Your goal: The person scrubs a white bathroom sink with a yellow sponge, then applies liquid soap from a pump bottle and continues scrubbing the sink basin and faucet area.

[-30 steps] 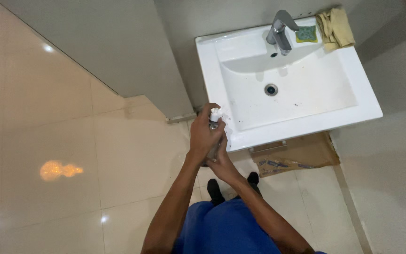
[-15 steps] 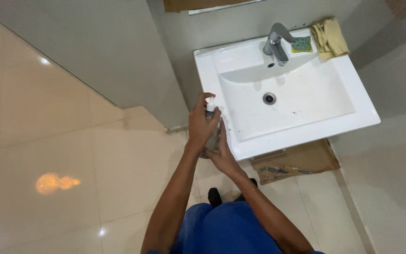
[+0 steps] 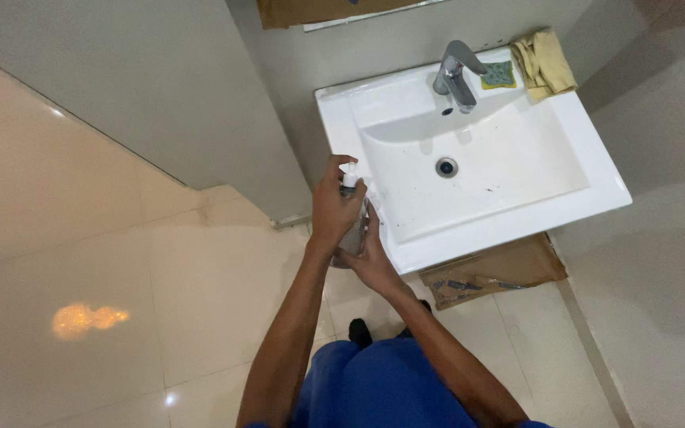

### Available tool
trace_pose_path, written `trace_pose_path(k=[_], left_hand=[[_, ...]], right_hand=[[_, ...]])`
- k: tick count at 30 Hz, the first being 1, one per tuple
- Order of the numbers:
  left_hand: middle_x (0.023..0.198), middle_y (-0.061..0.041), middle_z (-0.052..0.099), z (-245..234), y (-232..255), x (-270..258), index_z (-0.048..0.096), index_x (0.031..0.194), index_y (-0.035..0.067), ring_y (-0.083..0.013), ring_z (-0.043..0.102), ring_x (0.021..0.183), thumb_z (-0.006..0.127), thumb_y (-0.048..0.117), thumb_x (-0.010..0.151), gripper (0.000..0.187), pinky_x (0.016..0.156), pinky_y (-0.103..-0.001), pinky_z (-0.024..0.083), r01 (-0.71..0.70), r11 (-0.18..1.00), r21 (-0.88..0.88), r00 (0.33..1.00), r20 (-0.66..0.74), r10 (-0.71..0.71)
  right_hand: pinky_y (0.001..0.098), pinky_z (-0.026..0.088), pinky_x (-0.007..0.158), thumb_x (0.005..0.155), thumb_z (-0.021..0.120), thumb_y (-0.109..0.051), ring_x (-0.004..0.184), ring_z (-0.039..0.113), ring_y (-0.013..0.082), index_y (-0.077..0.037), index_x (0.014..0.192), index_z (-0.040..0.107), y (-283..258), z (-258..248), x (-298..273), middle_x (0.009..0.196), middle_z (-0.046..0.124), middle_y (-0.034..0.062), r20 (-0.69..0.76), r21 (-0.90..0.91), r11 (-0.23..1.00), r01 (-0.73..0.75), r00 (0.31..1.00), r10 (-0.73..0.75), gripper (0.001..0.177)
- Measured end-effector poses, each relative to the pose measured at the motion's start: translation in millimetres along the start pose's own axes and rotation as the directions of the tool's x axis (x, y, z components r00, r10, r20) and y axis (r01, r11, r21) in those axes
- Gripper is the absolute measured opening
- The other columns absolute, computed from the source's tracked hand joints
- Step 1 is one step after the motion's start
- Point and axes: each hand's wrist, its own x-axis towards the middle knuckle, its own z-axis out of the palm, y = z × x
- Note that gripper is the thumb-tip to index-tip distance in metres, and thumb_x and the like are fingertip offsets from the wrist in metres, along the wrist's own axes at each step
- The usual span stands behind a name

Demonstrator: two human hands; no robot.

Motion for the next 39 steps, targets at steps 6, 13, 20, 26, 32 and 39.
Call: trace_pose_path(k=[6,13,20,26,32,39], left_hand=[[0.074,-0.011,0.064,0.4,4.1,-14.7,0.059,0.117,0.01,-0.0235,0.064,0.064,0.069,0.015,0.086,0.033,0.063,-0.04,0.053,0.082,0.997,0.01,0.995,0.056,-0.083],[0.076,-0.013,0.065,2.0,9.6,-43.6,0.06,0.118,0.01,-0.0251,0.065,0.064,0.069,0.015,0.086,0.033,0.063,-0.04,0.054,0.079,0.997,0.012,0.994,0.077,-0.08],[0.075,-0.011,0.065,7.5,11.7,-68.9,0.061,0.118,0.01,-0.0223,0.065,0.062,0.068,0.015,0.088,0.032,0.058,-0.038,0.053,0.181,0.981,-0.064,0.977,0.124,-0.172],[0.073,-0.013,0.065,16.5,19.6,-89.9,0.063,0.116,0.009,-0.0224,0.064,0.062,0.07,0.014,0.087,0.03,0.06,-0.037,0.052,0.069,0.997,-0.017,0.996,0.056,-0.068],[0.074,-0.011,0.066,34.3,39.2,-114.7,0.061,0.117,0.008,-0.0205,0.065,0.06,0.069,0.014,0.087,0.032,0.056,-0.036,0.052,0.132,0.991,-0.004,0.991,0.004,-0.132],[0.074,-0.011,0.066,55.1,62.6,-144.1,0.061,0.116,0.007,-0.0203,0.064,0.059,0.07,0.013,0.087,0.03,0.056,-0.036,0.051,0.167,0.986,0.001,0.982,-0.093,-0.166]], right_hand=[[0.05,0.03,0.122,0.092,0.072,-0.021,0.157,0.014,0.0375,-0.011,0.157,-0.024,14.8,9.1,-19.5,0.169,0.005,0.0248,-0.009,0.104,0.99,0.097,0.995,-0.096,0.116],[0.0496,0.029,0.122,0.091,0.073,-0.024,0.157,0.012,0.0361,-0.012,0.158,-0.024,21.8,10.2,-48.6,0.169,0.004,0.024,-0.006,0.062,0.998,0.021,1.0,-0.021,0.119],[0.0503,0.029,0.123,0.091,0.077,-0.027,0.157,0.016,0.0376,-0.01,0.158,-0.024,41.5,8.0,-71.0,0.168,0.008,0.0264,0.011,0.09,0.994,0.062,0.998,-0.063,0.123],[0.0493,0.035,0.119,0.085,0.076,-0.026,0.155,0.019,0.0371,-0.01,0.156,-0.026,40.3,-4.8,-93.7,0.166,0.007,0.0258,0.051,0.074,0.997,-0.022,0.999,0.018,0.126],[0.05,0.026,0.124,0.089,0.08,-0.022,0.158,0.012,0.0393,-0.01,0.158,-0.024,44.8,-24.0,-118.0,0.168,0.007,0.0282,0.072,-0.011,0.997,0.072,0.995,-0.071,0.125],[0.0498,0.032,0.123,0.089,0.077,-0.018,0.16,0.011,0.0375,-0.015,0.162,-0.02,48.4,-48.7,-146.8,0.172,0.005,0.0233,0.121,0.04,0.992,0.121,0.985,-0.125,0.121]])
